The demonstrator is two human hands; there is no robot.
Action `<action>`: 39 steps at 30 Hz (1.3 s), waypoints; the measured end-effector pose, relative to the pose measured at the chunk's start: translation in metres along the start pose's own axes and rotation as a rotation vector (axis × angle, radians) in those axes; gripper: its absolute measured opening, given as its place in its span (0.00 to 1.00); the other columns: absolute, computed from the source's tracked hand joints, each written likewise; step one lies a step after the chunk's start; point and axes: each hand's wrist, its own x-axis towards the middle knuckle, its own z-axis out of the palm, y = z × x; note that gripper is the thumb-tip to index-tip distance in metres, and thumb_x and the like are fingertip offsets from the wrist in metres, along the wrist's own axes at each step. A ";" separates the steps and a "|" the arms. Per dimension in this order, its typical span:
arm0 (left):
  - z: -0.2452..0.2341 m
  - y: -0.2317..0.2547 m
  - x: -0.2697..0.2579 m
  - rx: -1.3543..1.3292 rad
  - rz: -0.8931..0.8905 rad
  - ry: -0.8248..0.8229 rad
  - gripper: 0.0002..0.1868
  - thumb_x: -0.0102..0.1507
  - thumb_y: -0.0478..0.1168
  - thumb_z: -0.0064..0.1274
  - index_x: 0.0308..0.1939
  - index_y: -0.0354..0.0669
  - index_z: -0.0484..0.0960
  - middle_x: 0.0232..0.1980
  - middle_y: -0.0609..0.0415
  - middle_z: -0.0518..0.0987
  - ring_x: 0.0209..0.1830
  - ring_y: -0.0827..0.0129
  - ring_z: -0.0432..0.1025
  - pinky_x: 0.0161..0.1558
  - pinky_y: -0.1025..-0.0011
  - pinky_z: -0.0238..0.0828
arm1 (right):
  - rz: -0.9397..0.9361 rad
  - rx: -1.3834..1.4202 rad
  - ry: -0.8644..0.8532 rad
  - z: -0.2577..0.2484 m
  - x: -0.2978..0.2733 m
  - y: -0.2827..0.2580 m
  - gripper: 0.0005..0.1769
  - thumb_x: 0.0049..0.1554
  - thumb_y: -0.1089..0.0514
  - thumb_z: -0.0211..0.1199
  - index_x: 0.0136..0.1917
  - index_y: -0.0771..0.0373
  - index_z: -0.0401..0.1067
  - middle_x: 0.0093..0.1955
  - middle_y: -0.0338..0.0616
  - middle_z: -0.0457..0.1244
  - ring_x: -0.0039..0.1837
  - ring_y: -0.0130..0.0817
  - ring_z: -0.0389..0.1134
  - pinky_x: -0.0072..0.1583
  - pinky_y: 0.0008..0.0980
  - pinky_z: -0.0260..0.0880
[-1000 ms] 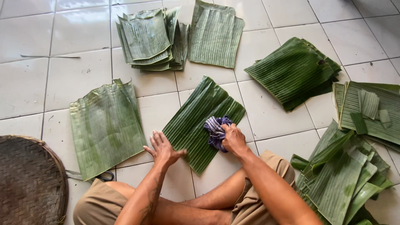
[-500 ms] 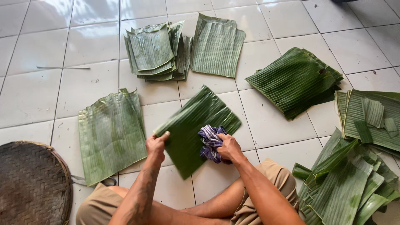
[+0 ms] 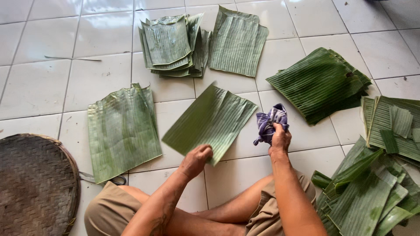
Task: The person wipes individual banana leaves with a cloth and stacks them into piles on the floor.
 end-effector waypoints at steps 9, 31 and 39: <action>-0.053 0.068 0.009 0.257 -0.806 -0.192 0.52 0.51 0.51 0.66 0.69 0.32 0.53 0.74 0.30 0.46 0.74 0.34 0.35 0.62 0.27 0.32 | -0.284 -0.743 -0.969 0.034 -0.077 0.036 0.11 0.40 0.54 0.67 0.40 0.50 0.78 0.34 0.38 0.67 0.41 0.34 0.69 0.44 0.32 0.70; -0.014 0.037 -0.017 0.300 -1.397 -0.360 0.96 0.23 0.86 0.59 0.72 0.35 0.20 0.77 0.42 0.18 0.78 0.53 0.16 0.62 0.27 0.18 | -1.217 -1.055 -0.609 0.112 -0.044 0.023 0.33 0.36 0.59 0.51 0.58 0.64 0.71 0.60 0.58 0.62 0.48 0.58 0.60 0.54 0.51 0.59; -0.024 0.047 -0.009 0.236 -1.429 -0.541 0.85 0.39 0.80 0.60 0.73 0.35 0.20 0.77 0.44 0.16 0.77 0.51 0.13 0.65 0.32 0.17 | -1.440 -1.013 -1.198 0.107 -0.168 0.056 0.27 0.45 0.33 0.61 0.53 0.48 0.74 0.64 0.38 0.64 0.56 0.49 0.60 0.49 0.45 0.57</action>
